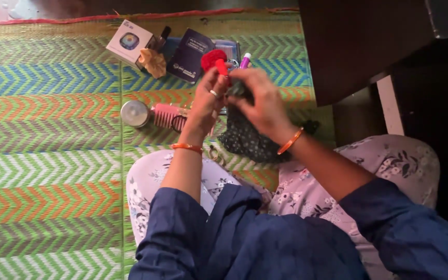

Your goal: Organize various cosmetic items and accessories into a drawer.

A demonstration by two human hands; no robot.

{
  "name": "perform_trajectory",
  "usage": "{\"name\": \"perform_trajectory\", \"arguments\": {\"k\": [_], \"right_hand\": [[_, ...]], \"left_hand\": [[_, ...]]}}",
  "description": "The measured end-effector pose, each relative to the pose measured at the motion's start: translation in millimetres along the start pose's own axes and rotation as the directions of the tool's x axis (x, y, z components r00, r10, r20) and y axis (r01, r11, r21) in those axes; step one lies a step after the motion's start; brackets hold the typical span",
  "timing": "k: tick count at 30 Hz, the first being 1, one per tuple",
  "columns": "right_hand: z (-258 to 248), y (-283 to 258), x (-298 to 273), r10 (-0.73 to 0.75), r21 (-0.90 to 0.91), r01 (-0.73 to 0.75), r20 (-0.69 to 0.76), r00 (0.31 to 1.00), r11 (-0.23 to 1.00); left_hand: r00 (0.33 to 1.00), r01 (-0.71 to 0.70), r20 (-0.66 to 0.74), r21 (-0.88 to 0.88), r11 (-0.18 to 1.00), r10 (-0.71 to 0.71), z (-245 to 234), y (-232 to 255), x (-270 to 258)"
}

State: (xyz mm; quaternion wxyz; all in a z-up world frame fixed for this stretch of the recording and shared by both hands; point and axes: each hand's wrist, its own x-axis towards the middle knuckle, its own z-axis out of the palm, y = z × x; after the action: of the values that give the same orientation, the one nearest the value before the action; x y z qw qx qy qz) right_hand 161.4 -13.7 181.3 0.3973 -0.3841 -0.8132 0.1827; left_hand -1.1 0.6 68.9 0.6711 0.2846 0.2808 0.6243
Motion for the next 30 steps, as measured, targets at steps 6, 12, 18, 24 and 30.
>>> {"name": "perform_trajectory", "arguments": {"k": [6, 12, 18, 24, 30], "right_hand": [[17.8, 14.8, -19.2, -0.085, -0.096, 0.098, 0.125, 0.988, 0.991], [7.5, 31.7, -16.1, -0.06, -0.077, 0.063, 0.042, 0.997, 0.995], [-7.7, 10.0, -0.1, 0.291, 0.078, -0.292, 0.017, 0.957, 0.953], [7.6, -2.6, -16.3, -0.082, -0.078, 0.087, 0.066, 0.994, 0.993], [28.5, 19.7, -30.2, -0.176, -0.237, 0.224, 0.207, 0.962, 0.945]], "left_hand": [[0.999, 0.034, 0.001, -0.069, 0.997, -0.034, -19.9, -24.8, -0.9], [0.999, 0.003, -0.043, 0.325, 0.946, 0.012, -10.7, -6.8, -3.1], [0.989, 0.103, -0.136, 0.394, 0.913, -0.053, 1.8, 18.3, -11.7], [0.978, 0.13, -0.2, 0.323, 0.938, -0.066, -4.1, -3.6, -4.3], [0.965, -0.035, -0.205, 0.507, 0.861, 0.16, -18.3, -21.9, -12.0]]}}
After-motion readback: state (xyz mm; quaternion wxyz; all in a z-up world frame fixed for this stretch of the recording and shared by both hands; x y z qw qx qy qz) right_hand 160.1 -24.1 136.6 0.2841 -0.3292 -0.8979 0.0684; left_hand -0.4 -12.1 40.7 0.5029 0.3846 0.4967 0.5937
